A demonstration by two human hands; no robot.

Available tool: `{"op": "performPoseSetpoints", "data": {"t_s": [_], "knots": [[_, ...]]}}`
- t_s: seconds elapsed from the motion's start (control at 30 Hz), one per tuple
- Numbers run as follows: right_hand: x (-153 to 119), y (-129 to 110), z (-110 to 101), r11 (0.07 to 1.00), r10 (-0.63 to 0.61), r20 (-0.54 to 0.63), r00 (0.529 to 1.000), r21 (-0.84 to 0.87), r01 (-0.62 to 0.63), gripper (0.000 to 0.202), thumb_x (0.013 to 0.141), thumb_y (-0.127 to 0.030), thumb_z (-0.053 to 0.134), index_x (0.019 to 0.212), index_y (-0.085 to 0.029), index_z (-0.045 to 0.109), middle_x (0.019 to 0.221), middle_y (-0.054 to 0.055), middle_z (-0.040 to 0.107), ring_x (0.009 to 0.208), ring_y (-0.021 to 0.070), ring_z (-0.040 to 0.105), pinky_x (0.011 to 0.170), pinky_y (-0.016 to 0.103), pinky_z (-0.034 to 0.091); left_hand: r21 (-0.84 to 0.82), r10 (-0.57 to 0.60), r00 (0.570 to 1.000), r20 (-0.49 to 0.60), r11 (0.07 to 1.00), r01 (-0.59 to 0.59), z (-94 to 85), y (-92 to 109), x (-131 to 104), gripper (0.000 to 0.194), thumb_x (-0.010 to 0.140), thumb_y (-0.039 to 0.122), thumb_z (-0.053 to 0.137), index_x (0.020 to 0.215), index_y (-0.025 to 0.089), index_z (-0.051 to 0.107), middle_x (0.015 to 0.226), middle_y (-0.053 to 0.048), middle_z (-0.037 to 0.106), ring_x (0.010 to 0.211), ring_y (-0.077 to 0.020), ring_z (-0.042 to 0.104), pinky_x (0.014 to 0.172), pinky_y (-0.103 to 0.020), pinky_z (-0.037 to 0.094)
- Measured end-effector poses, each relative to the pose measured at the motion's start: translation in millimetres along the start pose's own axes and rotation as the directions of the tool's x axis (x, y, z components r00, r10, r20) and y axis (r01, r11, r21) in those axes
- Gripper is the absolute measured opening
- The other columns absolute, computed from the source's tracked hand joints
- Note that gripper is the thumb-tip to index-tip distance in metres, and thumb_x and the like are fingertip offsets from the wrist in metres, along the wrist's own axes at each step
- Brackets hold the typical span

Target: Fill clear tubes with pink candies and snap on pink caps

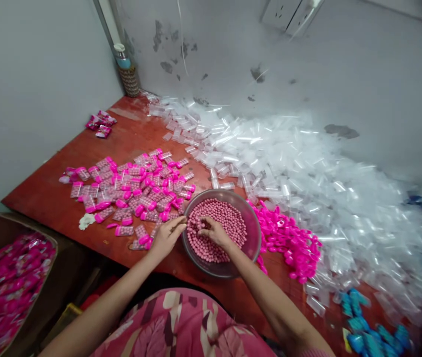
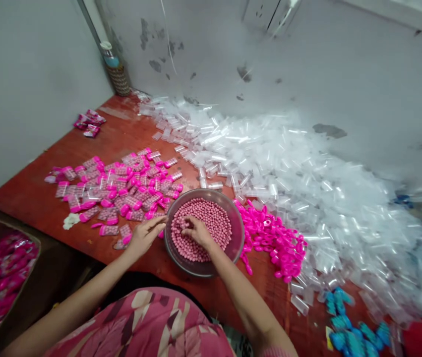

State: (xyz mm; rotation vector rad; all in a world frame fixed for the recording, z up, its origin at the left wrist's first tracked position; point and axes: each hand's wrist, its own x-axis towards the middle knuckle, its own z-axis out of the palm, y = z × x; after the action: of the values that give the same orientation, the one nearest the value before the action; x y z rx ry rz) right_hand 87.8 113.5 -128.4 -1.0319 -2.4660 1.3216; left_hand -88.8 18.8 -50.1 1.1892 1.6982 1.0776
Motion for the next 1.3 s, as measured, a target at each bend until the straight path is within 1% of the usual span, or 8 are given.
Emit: {"op": "performPoseSetpoints", "data": {"t_s": [0.1,0.2,0.33,0.53,0.73,0.93,1.1,1.3], "knots": [[-17.8,-12.5,-16.0,0.926,0.022,-0.032,0.999,0.378,-0.008,0.041,0.072,-0.02,0.055,0.112,-0.022,0.042,0.103,0.002,0.056,0.094,0.0141,0.054,0.08,0.029,0.044,0.026,0.042,0.995,0.085,0.999,-0.045,14.6,3.3,5.5,0.038,0.078,0.031,0.048,0.113,0.017,0.052,0.114,-0.008,0.057,0.102,-0.0192,0.054,0.089,-0.034,0.04],[-35.0,-33.3,-28.5,0.621,0.09,-0.019,0.996,0.783,-0.042,0.04,0.07,-0.022,0.059,0.108,-0.024,0.048,0.106,0.002,0.056,0.1,0.0161,0.052,0.085,0.032,0.042,-0.017,0.077,0.979,0.188,0.997,-0.075,34.0,12.5,11.9,0.041,0.077,0.028,0.049,0.116,0.016,0.05,0.116,-0.009,0.055,0.105,-0.0197,0.051,0.091,-0.033,0.038],[-52.4,-52.8,-38.6,0.439,0.225,-0.043,0.973,0.896,-0.062,0.029,0.069,-0.026,0.062,0.096,-0.022,0.055,0.091,0.001,0.062,0.082,0.0156,0.059,0.076,0.035,0.048,-0.183,0.104,0.96,0.26,0.981,-0.056,56.6,25.8,17.0,0.03,0.076,0.025,0.049,0.103,0.018,0.059,0.098,-0.004,0.064,0.091,-0.0182,0.057,0.084,-0.032,0.042],[-70.7,-51.4,-42.9,0.637,0.395,-0.255,0.882,0.768,-0.063,0.02,0.068,-0.03,0.061,0.083,-0.019,0.057,0.071,-0.001,0.063,0.064,0.014,0.06,0.068,0.033,0.05,-0.521,-0.096,0.931,0.352,0.806,0.28,69.9,29.7,14.8,0.031,0.067,0.03,0.059,0.092,0.012,0.059,0.081,-0.004,0.064,0.071,-0.0149,0.06,0.071,-0.031,0.048],[-106.4,-40.1,-27.3,0.972,0.187,-0.496,0.848,0.219,-0.086,0.033,0.073,-0.031,0.056,0.104,-0.021,0.055,0.108,0.005,0.058,0.102,0.0178,0.051,0.091,0.033,0.037,-0.577,-0.131,0.914,0.383,0.739,0.348,64.0,28.0,3.5,0.032,0.064,0.031,0.065,0.091,0.015,0.058,0.086,-0.001,0.062,0.074,-0.0125,0.06,0.075,-0.03,0.049],[-178.2,23.8,-51.8,0.8,0.463,-0.707,0.535,0.074,-0.595,0.03,0.083,-0.031,0.035,0.1,-0.016,0.055,0.096,0.006,0.062,0.085,0.0147,0.057,0.074,0.027,0.044,-0.559,-0.15,0.882,0.447,0.723,0.406,66.9,30.6,-12.4,0.03,0.067,0.029,0.063,0.093,0.015,0.059,0.089,-0.003,0.064,0.076,-0.0137,0.06,0.074,-0.029,0.05],[-200.6,77.8,-53.7,0.696,0.555,-0.641,0.53,0.009,-0.718,0.02,0.072,-0.027,0.054,0.088,-0.016,0.06,0.089,0.008,0.061,0.083,0.0184,0.056,0.071,0.029,0.041,-0.522,-0.14,0.854,0.501,0.738,0.427,80.5,31.0,-15.4,0.029,0.069,0.029,0.062,0.094,0.015,0.058,0.089,-0.005,0.064,0.078,-0.0147,0.06,0.074,-0.03,0.05],[-194.7,85.9,-39.9,0.639,0.611,-0.607,0.509,-0.001,-0.769,0.017,0.07,-0.03,0.055,0.08,-0.017,0.058,0.085,0.008,0.06,0.079,0.0199,0.057,0.065,0.03,0.042,-0.426,-0.128,0.836,0.534,0.813,0.397,90.4,41.9,-9.0,0.033,0.068,0.035,0.062,0.094,0.015,0.059,0.095,-0.006,0.063,0.08,-0.0159,0.059,0.074,-0.031,0.049]]}}
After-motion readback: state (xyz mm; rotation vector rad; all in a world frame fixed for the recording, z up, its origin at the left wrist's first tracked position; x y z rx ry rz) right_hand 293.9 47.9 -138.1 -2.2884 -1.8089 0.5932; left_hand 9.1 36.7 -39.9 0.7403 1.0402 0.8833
